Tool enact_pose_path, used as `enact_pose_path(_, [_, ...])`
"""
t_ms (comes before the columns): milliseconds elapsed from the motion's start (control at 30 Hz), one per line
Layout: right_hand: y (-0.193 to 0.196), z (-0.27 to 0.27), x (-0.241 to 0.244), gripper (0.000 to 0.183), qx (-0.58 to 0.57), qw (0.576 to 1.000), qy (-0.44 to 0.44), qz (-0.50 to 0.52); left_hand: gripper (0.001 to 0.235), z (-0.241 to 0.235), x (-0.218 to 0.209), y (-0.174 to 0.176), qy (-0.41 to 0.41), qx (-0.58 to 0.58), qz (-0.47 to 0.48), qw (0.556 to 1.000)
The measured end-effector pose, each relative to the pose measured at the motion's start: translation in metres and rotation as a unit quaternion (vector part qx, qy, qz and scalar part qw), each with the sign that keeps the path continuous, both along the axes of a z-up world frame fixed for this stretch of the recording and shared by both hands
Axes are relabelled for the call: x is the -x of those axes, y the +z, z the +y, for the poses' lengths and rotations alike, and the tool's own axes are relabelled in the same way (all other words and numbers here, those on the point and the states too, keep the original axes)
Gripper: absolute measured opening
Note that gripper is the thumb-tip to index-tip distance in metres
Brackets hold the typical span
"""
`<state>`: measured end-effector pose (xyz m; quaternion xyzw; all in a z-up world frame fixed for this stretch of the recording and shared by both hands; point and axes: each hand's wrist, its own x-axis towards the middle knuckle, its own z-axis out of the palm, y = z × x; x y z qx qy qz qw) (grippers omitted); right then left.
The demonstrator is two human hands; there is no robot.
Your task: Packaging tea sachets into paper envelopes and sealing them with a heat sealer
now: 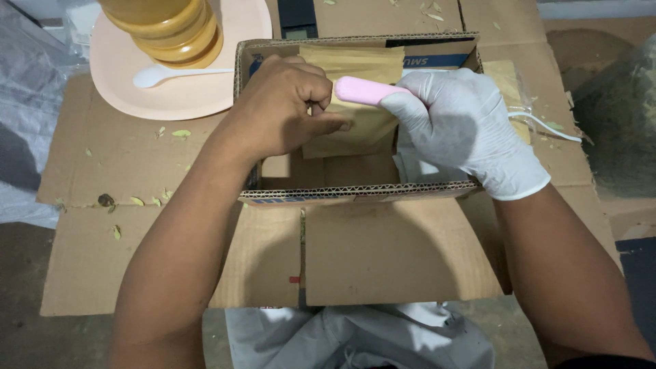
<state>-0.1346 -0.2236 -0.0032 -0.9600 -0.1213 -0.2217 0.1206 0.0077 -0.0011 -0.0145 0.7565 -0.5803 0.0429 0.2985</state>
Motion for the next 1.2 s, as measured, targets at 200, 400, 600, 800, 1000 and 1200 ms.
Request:
enact_pose_path(200, [0.005, 0.002, 0.002, 0.045, -0.009, 1.0, 0.022, -0.006, 0.054, -0.001, -0.004, -0.002, -0.037, 0.023, -0.025, 0.999])
enact_pose_path(400, [0.012, 0.003, 0.005, 0.045, 0.018, 0.998, 0.016, -0.049, 0.054, -0.001, 0.012, 0.015, -0.009, 0.023, 0.024, 0.999])
enact_pose_path(600, [0.023, -0.007, -0.006, 0.046, 0.072, 0.997, -0.026, -0.006, 0.058, 0.005, 0.023, 0.038, 0.033, 0.0, 0.203, 0.979])
enact_pose_path(800, [0.024, -0.017, -0.018, 0.049, 0.134, 0.989, -0.006, -0.054, 0.067, 0.002, 0.024, 0.04, 0.047, 0.03, 0.256, 0.965])
enact_pose_path(1000, [0.015, -0.012, -0.03, 0.047, 0.106, 0.994, 0.025, -0.027, 0.059, 0.003, 0.022, 0.036, 0.095, 0.0, 0.266, 0.959])
enact_pose_path(1200, [0.011, -0.008, -0.028, 0.048, 0.038, 0.999, 0.036, -0.012, 0.045, -0.001, 0.021, 0.034, 0.095, -0.013, 0.236, 0.967])
